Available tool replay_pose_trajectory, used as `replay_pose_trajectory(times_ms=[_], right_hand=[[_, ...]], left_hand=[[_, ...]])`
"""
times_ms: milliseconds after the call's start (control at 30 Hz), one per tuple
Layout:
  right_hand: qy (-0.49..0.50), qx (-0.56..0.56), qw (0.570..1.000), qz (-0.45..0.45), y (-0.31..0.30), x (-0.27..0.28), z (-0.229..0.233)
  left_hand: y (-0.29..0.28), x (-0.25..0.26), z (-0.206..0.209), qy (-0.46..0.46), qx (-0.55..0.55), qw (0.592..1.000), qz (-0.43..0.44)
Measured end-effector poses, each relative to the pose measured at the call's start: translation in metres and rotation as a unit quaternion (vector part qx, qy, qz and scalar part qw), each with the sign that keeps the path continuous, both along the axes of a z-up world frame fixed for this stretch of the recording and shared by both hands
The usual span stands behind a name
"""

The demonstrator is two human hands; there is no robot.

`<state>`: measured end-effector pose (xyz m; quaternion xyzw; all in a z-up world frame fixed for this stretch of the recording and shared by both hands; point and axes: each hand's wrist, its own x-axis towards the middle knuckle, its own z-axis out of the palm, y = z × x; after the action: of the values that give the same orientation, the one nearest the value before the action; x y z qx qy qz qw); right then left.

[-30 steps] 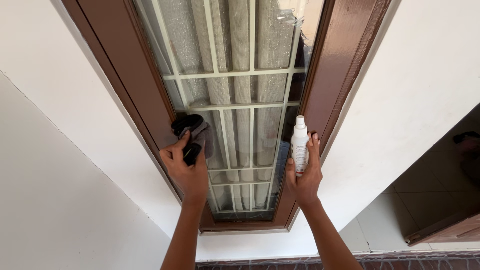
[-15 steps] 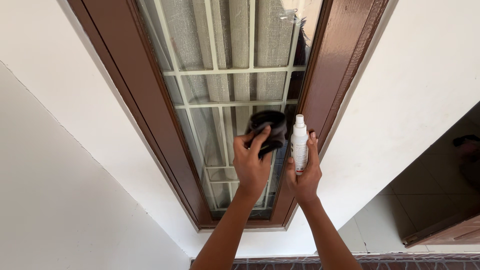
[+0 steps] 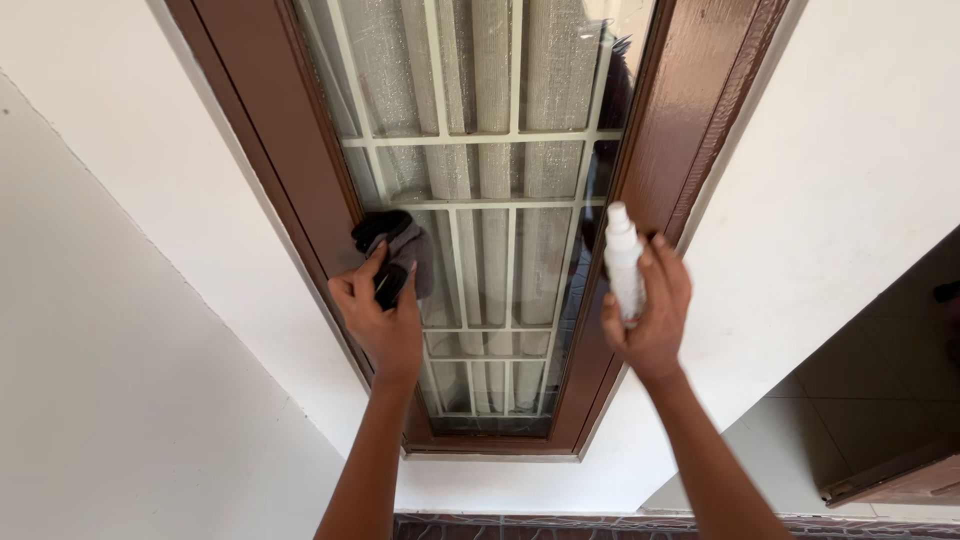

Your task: The person cleans a vertical window with a brown frame and a white grid pattern. They spray a cleaning solution from a white bottle onto the glass and wipe the surface with a dark cloth, working methodically across the panes.

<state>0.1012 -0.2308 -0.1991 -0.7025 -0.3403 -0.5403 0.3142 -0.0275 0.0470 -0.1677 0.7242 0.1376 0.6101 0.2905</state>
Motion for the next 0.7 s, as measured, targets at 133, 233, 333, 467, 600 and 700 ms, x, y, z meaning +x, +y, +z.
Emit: replay_pose_trajectory(times_ms=[133,233,333,467,600,700], right_hand=[[-0.099,-0.038,0.994,0.003,-0.01,0.013,0.035],[-0.125,-0.078,0.989,0.005,-0.015,0.017,0.054],[-0.14,-0.106,0.985,0.007,-0.016,0.025,0.063],[-0.16,-0.13,0.978,-0.021,-0.02,0.035,0.064],[-0.162,-0.128,0.978,-0.029,-0.02,0.038,0.06],[-0.166,-0.128,0.977,-0.029,-0.02,0.039,0.059]], left_hand=[[-0.017,0.019,0.005,-0.064,-0.043,0.997,-0.007],[-0.035,0.032,0.004,-0.081,-0.003,0.997,0.005],[-0.061,0.044,0.001,-0.054,0.005,0.998,-0.024],[-0.098,0.063,-0.004,-0.031,0.068,0.997,-0.028],[-0.136,0.062,-0.015,0.026,0.091,0.991,-0.092],[-0.146,0.058,-0.023,0.049,0.105,0.987,-0.108]])
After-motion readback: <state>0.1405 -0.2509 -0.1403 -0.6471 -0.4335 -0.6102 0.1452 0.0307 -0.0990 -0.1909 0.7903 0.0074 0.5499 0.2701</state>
